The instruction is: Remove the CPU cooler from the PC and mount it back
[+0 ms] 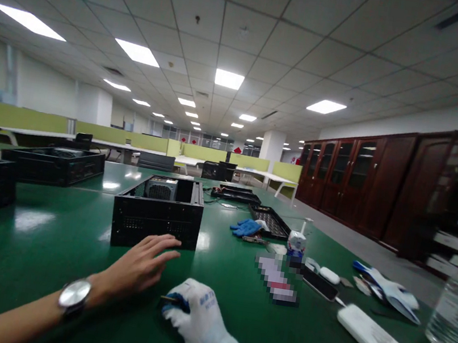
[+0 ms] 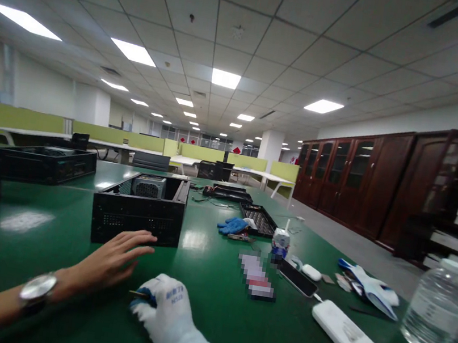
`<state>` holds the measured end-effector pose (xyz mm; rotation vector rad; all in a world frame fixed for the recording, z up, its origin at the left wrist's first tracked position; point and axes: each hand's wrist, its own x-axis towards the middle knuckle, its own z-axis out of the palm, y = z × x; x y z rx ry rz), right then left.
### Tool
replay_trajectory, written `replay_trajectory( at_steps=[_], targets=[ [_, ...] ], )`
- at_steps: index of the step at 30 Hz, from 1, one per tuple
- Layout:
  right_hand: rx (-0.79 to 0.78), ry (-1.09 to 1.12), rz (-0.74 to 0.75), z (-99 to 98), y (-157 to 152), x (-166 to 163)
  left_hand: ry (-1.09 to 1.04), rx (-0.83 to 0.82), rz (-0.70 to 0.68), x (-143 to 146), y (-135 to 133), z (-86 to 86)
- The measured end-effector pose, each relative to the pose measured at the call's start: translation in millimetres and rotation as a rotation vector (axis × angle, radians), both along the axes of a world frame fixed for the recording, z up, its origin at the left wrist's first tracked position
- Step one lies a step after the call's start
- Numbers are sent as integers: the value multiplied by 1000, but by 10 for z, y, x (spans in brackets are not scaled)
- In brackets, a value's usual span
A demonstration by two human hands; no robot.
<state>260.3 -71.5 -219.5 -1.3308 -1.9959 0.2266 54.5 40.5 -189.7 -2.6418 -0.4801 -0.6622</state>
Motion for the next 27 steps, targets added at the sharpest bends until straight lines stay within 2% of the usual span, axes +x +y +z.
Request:
replay_trajectory(
  at_steps=[2,5,7,10,12,19,27],
  targets=[
    [59,-28,4,-55,100,-185,-125,-42,-40,-127,-332,-87],
    [137,-64,7,-101,228,-354,-419,-251,-101,-245,-619,-232],
    [143,-100,-33,-107,276,-391,-566,-435,-52,-255,-656,-342],
    [64,-159,-95,-110,306,-383,-702,-709,57,-196,-591,-465],
    [23,-176,-100,-121,315,-368,-763,-817,78,-138,-543,-491],
    [108,-66,0,-192,347,-368,-755,-831,62,2,-506,-468],
    [115,106,35,-60,248,-341,-759,-785,105,-41,-438,-516]
  ],
)
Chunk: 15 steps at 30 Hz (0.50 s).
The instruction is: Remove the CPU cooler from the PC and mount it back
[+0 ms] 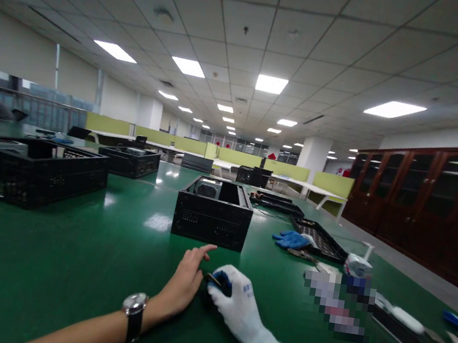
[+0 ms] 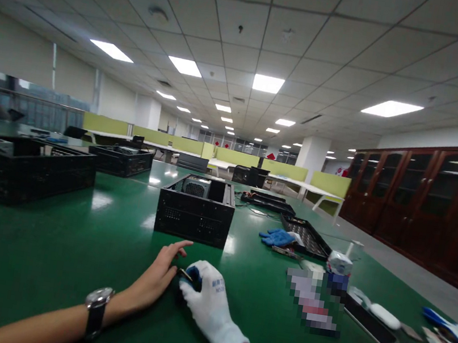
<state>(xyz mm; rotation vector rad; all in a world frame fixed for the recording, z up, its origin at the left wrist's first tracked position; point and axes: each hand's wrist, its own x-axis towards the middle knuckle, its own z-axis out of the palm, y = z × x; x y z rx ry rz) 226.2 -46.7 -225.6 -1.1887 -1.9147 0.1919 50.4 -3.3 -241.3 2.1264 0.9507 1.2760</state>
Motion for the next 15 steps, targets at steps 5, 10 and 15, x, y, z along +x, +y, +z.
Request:
replay_trajectory(
  at_steps=[5,10,15],
  targets=[
    [-64,-79,-40,-32,48,18,-16,10,42,0,-22,44],
    [-50,-183,-90,-77,83,19,17,0,11,2,-79,88],
    [-37,-164,-78,-69,78,35,61,-27,-1,10,-52,61]
  ],
)
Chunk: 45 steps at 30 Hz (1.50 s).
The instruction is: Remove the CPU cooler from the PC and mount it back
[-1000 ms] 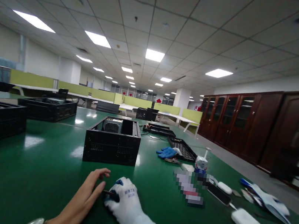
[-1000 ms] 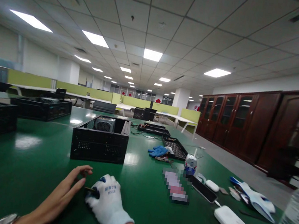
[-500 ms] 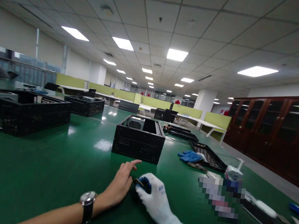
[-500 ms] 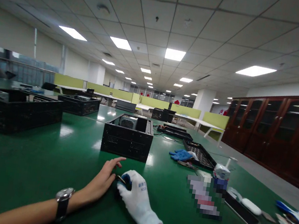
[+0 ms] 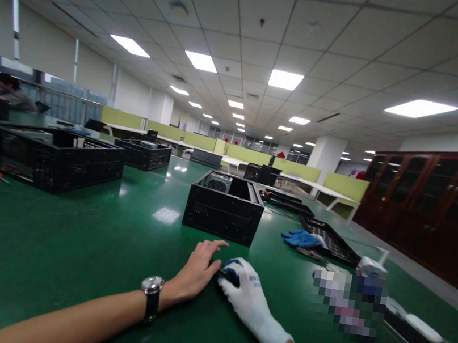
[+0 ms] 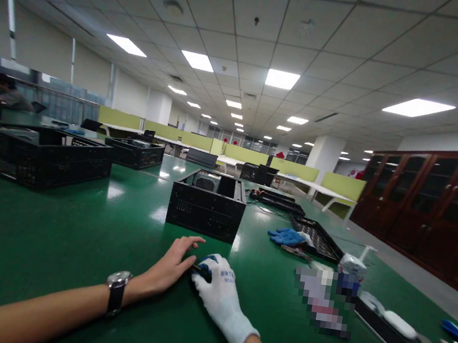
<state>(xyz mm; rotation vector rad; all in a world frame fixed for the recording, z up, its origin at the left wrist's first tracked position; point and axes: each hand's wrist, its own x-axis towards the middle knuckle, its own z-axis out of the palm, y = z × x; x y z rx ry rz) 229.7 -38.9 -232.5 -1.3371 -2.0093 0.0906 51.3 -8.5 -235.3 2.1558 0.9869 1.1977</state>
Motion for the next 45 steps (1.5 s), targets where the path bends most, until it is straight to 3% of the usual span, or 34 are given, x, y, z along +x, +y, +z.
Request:
replay_trajectory(
  at_steps=[9,17,28,37,45],
  targets=[
    [121,127,-22,-38,18,33,6,-42,17,-25,57,-61],
    [-55,-79,-57,-33,9,-15,29,-45,-15,8,32,-35],
    [12,135,13,112,-105,-29,57,-57,9,5,36,-59],
    [-70,-77,-36,41,-57,-41,88,-62,-42,22,-12,2],
    [24,102,-17,98,-103,-18,74,-75,-36,5,24,-35]
  ],
)
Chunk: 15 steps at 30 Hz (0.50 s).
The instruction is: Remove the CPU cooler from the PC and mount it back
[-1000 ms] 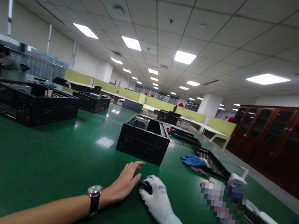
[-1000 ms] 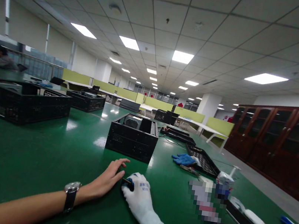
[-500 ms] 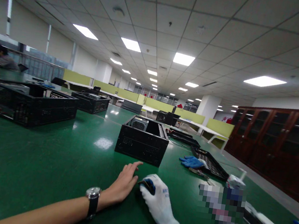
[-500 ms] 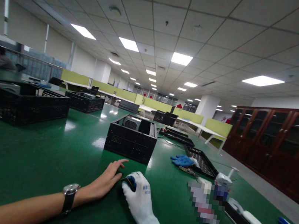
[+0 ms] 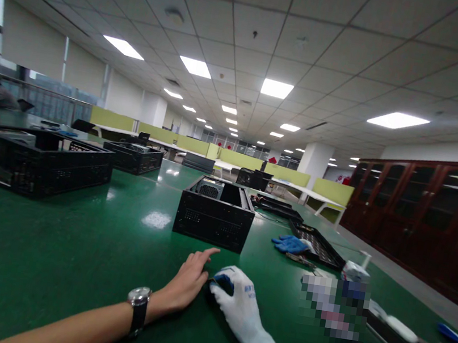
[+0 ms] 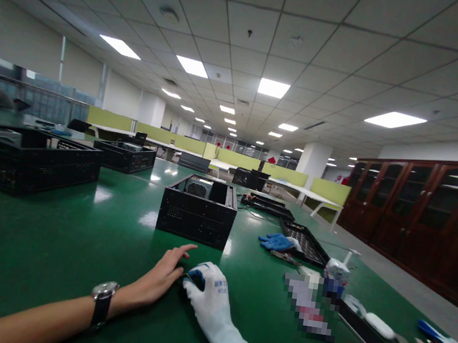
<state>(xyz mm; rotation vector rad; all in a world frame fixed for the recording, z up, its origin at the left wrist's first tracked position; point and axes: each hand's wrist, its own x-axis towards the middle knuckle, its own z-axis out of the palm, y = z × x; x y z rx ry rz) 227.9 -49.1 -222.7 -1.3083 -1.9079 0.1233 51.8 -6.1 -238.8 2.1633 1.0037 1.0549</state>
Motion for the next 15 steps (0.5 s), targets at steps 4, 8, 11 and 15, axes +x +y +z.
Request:
replay_trajectory(
  at_steps=[4,8,11,15],
  targets=[
    [43,16,-15,-31,19,23,-38,-20,38,-5,27,-6],
    [-64,-115,-53,-63,42,9,-45,-15,40,15,31,-19],
    [-76,-136,-53,-56,38,-11,-26,-5,26,25,35,-47],
    [-58,-123,-59,-53,33,-2,-17,-9,17,11,52,-73]
  ],
)
